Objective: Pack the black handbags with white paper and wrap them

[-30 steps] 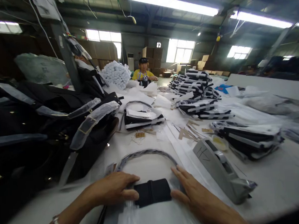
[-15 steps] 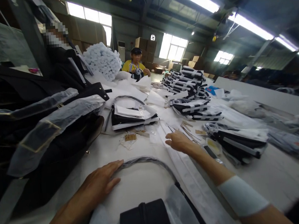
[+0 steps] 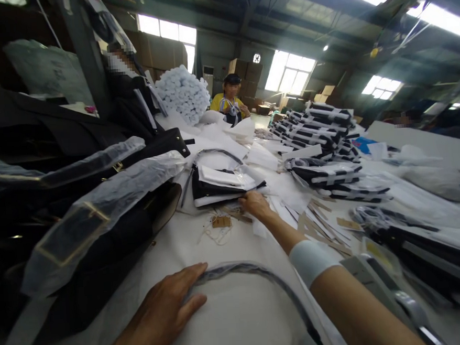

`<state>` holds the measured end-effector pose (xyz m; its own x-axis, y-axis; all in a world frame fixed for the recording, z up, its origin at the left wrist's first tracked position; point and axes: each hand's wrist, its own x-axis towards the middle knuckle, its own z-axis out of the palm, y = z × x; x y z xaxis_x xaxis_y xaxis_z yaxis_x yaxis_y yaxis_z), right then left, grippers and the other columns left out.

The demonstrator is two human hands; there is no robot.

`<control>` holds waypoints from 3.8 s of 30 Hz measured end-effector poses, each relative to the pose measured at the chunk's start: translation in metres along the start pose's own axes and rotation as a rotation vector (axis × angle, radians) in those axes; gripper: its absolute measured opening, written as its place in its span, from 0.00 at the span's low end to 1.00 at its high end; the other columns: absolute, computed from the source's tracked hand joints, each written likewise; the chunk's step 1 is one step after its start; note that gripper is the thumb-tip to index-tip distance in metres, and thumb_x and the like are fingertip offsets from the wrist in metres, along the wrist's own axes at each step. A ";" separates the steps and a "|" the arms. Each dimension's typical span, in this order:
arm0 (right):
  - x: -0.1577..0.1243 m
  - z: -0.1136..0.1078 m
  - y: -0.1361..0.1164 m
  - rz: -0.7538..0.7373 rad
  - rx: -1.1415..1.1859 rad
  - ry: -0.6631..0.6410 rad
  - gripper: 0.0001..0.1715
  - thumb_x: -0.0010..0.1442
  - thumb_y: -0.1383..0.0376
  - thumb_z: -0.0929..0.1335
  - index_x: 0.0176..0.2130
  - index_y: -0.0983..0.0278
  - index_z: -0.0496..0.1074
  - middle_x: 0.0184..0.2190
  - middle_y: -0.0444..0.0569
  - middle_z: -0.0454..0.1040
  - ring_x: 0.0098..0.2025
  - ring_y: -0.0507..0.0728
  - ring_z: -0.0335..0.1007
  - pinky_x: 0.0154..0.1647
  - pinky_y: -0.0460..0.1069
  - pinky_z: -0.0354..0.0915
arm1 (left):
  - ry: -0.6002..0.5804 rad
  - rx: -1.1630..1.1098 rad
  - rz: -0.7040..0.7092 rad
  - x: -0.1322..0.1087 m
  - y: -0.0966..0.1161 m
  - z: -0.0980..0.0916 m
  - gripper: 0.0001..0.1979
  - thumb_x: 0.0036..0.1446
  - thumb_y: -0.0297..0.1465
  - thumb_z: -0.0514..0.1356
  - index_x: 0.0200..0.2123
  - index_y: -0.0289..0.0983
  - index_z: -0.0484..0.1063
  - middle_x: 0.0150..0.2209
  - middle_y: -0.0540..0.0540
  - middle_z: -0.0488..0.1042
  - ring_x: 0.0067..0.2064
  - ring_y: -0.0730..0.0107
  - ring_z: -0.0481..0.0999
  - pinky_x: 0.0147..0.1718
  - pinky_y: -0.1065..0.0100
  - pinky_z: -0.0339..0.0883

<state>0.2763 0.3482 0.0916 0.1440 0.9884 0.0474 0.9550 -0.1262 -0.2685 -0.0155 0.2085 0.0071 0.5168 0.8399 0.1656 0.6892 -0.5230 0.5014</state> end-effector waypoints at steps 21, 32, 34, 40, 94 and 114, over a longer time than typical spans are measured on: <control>0.031 0.011 -0.012 -0.534 -0.382 0.385 0.39 0.58 0.70 0.65 0.67 0.66 0.55 0.64 0.60 0.63 0.58 0.67 0.63 0.56 0.57 0.59 | 0.055 0.038 0.031 -0.007 0.006 0.002 0.26 0.61 0.41 0.61 0.62 0.50 0.67 0.59 0.51 0.73 0.57 0.58 0.75 0.58 0.62 0.69; 0.027 0.006 -0.004 -0.510 -0.390 0.414 0.36 0.59 0.73 0.62 0.66 0.70 0.56 0.66 0.62 0.60 0.63 0.65 0.59 0.60 0.56 0.57 | 0.074 0.043 0.011 -0.006 0.011 0.002 0.26 0.59 0.37 0.61 0.61 0.48 0.68 0.59 0.48 0.73 0.57 0.58 0.75 0.59 0.60 0.68; 0.029 0.003 -0.001 -0.522 -0.370 0.441 0.32 0.60 0.72 0.61 0.63 0.71 0.60 0.65 0.62 0.64 0.62 0.65 0.62 0.60 0.55 0.57 | 0.049 0.043 -0.003 -0.006 0.012 0.001 0.26 0.59 0.37 0.61 0.62 0.47 0.67 0.59 0.48 0.73 0.58 0.58 0.75 0.59 0.60 0.68; 0.030 -0.050 0.007 -0.512 -0.401 0.521 0.27 0.61 0.70 0.60 0.59 0.70 0.64 0.54 0.62 0.74 0.51 0.64 0.71 0.51 0.53 0.62 | -0.021 0.036 -0.040 -0.005 0.018 -0.005 0.26 0.60 0.37 0.60 0.62 0.47 0.66 0.61 0.49 0.71 0.60 0.58 0.72 0.61 0.58 0.66; -0.389 -0.012 -0.025 -0.747 -0.162 0.205 0.41 0.60 0.60 0.72 0.67 0.63 0.57 0.67 0.58 0.61 0.67 0.70 0.57 0.66 0.67 0.57 | 0.440 0.555 0.487 -0.177 0.145 -0.049 0.14 0.65 0.34 0.59 0.53 0.38 0.73 0.48 0.44 0.79 0.50 0.56 0.76 0.54 0.52 0.61; -0.394 0.000 -0.021 -0.658 -0.091 0.276 0.46 0.60 0.62 0.72 0.69 0.64 0.52 0.70 0.61 0.52 0.68 0.71 0.55 0.64 0.67 0.59 | -0.097 0.581 0.427 -0.133 0.161 -0.101 0.30 0.61 0.54 0.57 0.57 0.40 0.69 0.51 0.42 0.76 0.49 0.59 0.75 0.48 0.63 0.64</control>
<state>0.1992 -0.0388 0.0787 -0.4198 0.8063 0.4168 0.8826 0.4698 -0.0199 -0.0251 0.0270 0.1513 0.8252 0.5427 0.1569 0.5618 -0.8175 -0.1270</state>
